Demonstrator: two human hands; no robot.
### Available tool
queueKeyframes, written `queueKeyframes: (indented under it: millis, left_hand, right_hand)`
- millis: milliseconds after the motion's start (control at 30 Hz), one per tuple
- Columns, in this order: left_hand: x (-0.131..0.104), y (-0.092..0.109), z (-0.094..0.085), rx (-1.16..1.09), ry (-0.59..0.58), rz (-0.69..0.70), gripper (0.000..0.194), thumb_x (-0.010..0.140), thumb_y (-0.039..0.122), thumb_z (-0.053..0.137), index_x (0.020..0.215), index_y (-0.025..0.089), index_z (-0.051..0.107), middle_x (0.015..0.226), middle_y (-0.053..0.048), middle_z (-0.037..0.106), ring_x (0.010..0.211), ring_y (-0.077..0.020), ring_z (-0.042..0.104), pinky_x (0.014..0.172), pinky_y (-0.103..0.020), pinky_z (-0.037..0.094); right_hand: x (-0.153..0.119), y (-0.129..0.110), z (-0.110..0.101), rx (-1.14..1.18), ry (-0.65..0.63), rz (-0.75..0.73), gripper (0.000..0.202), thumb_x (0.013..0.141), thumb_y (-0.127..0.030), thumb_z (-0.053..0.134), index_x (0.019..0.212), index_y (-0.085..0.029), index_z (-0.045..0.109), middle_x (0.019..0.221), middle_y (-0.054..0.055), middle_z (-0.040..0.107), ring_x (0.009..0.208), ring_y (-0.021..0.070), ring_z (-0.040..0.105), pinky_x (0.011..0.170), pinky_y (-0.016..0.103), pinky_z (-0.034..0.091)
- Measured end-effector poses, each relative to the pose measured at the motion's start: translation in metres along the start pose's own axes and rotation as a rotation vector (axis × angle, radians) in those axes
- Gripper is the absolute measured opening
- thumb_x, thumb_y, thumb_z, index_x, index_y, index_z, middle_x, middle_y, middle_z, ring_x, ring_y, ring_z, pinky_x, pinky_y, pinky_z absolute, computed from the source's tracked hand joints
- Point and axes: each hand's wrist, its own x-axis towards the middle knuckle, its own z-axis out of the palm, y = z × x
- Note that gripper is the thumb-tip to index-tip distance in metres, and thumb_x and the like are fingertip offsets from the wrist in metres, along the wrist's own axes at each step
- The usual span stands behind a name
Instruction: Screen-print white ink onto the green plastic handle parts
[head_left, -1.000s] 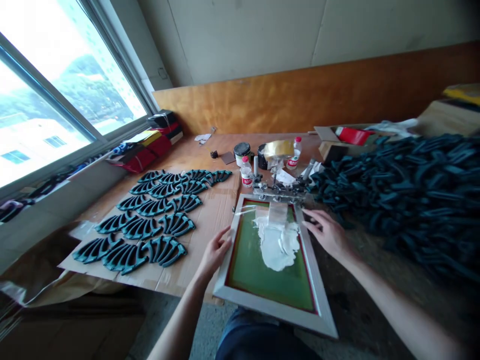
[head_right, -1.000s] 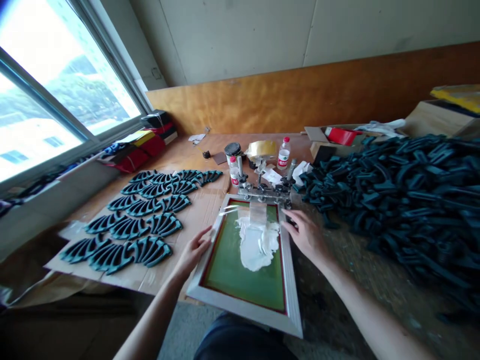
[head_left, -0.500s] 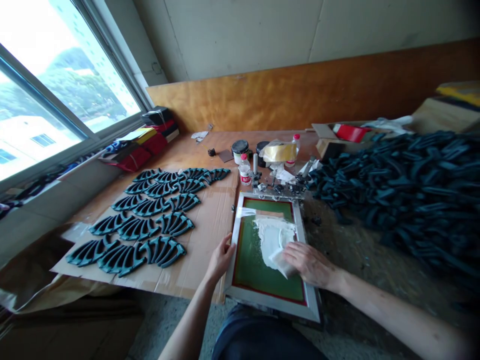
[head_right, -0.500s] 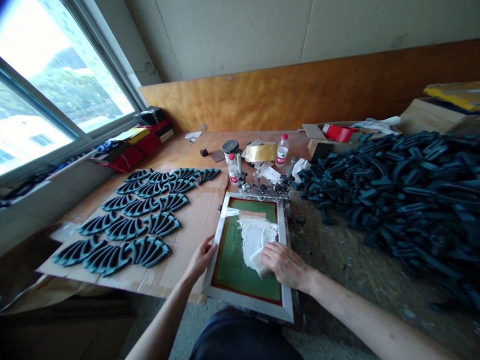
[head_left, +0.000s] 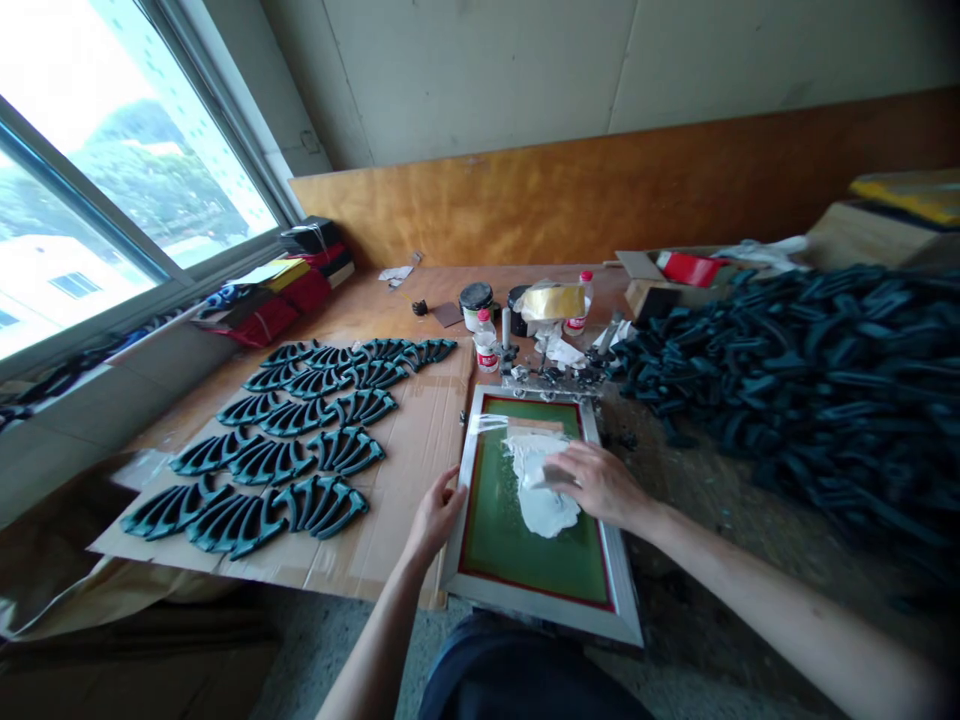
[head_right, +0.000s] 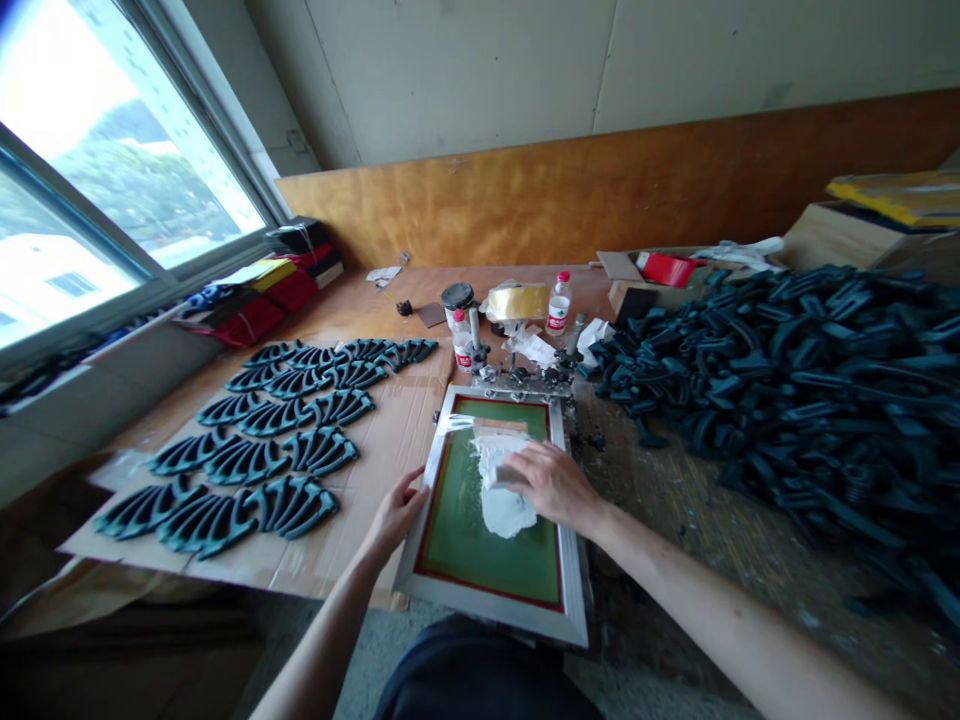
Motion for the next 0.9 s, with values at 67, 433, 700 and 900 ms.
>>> queueKeyframes:
  millis: [67, 433, 700, 900]
  left_hand:
    - [-0.007, 0.018, -0.006, -0.041, -0.028, 0.0, 0.077, 0.072, 0.058, 0.064, 0.135, 0.014, 0.05, 0.056, 0.007, 0.05, 0.048, -0.0084, 0.044, 0.045, -0.02, 0.03]
    - [0.012, 0.18, -0.018, -0.414, 0.047, 0.309, 0.061, 0.083, 0.069, 0.043, 0.095, 0.014, 0.067, 0.084, -0.006, 0.069, 0.067, -0.0139, 0.059, 0.055, -0.023, 0.046]
    - [-0.006, 0.159, 0.026, -0.392, 0.169, 0.211, 0.057, 0.079, 0.068, 0.049, 0.101, 0.016, 0.06, 0.079, -0.005, 0.068, 0.06, -0.0119, 0.057, 0.05, -0.02, 0.042]
    - [-0.068, 0.046, 0.101, -0.443, -0.265, -0.474, 0.071, 0.065, 0.074, 0.059, 0.109, 0.018, 0.063, 0.09, -0.01, 0.07, 0.08, -0.0229, 0.064, 0.054, -0.027, 0.047]
  right_hand:
    - [0.026, 0.01, -0.015, -0.084, 0.069, 0.101, 0.05, 0.079, -0.02, 0.07, 0.127, -0.024, 0.055, 0.094, 0.005, 0.067, 0.088, 0.0221, 0.059, 0.081, 0.035, 0.047]
    - [-0.032, 0.065, -0.003, -0.217, 0.076, 0.38, 0.043, 0.093, -0.046, 0.042, 0.082, -0.013, 0.068, 0.079, 0.008, 0.07, 0.066, 0.0179, 0.062, 0.056, 0.026, 0.052]
    - [-0.034, -0.005, 0.061, 0.029, -0.011, 0.597, 0.013, 0.092, -0.027, 0.051, 0.083, -0.019, 0.052, 0.076, 0.006, 0.062, 0.073, 0.0198, 0.061, 0.065, 0.028, 0.043]
    - [-0.024, -0.066, 0.06, 0.215, 0.192, 0.395, 0.006, 0.093, -0.024, 0.049, 0.09, -0.019, 0.052, 0.091, 0.005, 0.061, 0.089, 0.02, 0.057, 0.082, 0.032, 0.044]
